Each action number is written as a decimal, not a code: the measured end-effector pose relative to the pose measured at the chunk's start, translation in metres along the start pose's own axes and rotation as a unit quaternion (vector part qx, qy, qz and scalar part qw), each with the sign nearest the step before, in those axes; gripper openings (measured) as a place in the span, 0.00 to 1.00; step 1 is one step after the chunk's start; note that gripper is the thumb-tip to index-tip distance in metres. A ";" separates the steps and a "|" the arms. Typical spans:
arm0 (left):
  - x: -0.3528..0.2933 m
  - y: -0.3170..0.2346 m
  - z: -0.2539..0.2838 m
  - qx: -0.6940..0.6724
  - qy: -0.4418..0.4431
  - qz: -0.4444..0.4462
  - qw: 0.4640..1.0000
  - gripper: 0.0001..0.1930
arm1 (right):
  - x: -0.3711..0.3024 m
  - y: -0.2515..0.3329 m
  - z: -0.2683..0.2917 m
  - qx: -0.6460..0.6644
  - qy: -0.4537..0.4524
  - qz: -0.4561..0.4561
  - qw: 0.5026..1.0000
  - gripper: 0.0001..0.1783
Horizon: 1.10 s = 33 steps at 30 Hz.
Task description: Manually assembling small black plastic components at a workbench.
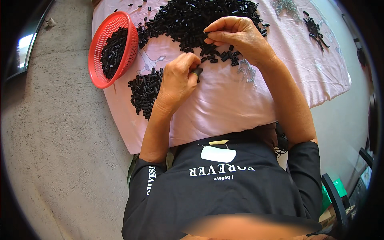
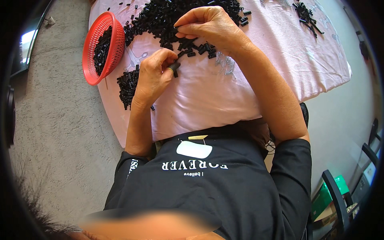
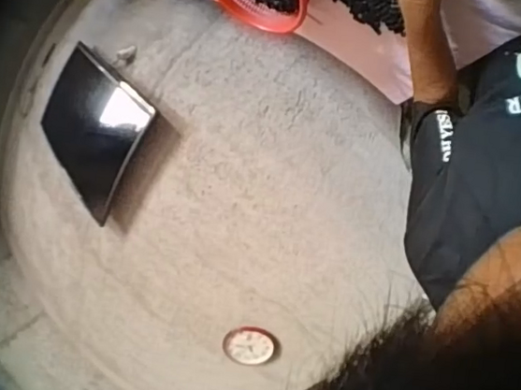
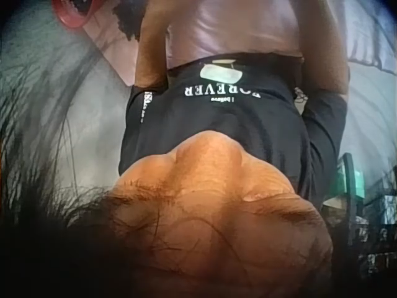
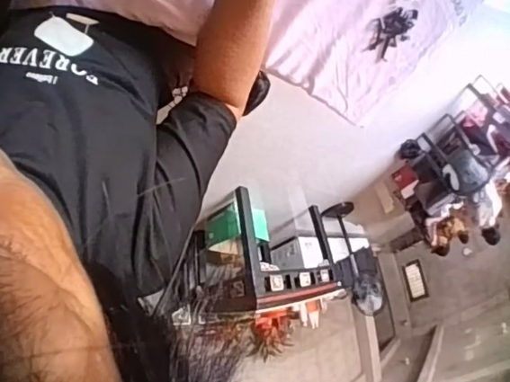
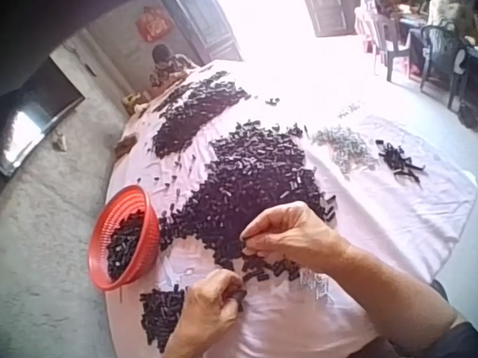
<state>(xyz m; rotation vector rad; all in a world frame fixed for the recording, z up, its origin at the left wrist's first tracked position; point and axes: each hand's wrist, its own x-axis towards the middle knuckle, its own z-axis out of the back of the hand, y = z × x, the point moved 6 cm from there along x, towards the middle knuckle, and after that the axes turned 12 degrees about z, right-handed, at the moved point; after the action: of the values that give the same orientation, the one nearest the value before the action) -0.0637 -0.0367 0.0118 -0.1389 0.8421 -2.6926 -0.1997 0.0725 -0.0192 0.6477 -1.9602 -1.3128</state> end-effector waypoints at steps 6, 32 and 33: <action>0.013 -0.013 -0.005 -0.034 -0.050 -0.041 0.997 0.12 | 0.002 -0.005 0.008 0.007 -0.008 0.024 1.000 0.10; 0.032 -0.022 -0.012 -0.040 -0.080 -0.065 0.994 0.13 | 0.006 -0.005 0.027 0.003 -0.089 0.078 0.993 0.10; 0.033 -0.026 -0.014 -0.040 -0.081 -0.065 0.994 0.13 | 0.006 -0.006 0.027 0.001 -0.091 0.074 0.993 0.10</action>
<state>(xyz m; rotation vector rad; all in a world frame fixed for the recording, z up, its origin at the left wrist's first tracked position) -0.1045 -0.0198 0.0144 -0.4385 0.9207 -2.7216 -0.2240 0.0820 -0.0303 0.3861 -2.1099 -1.3174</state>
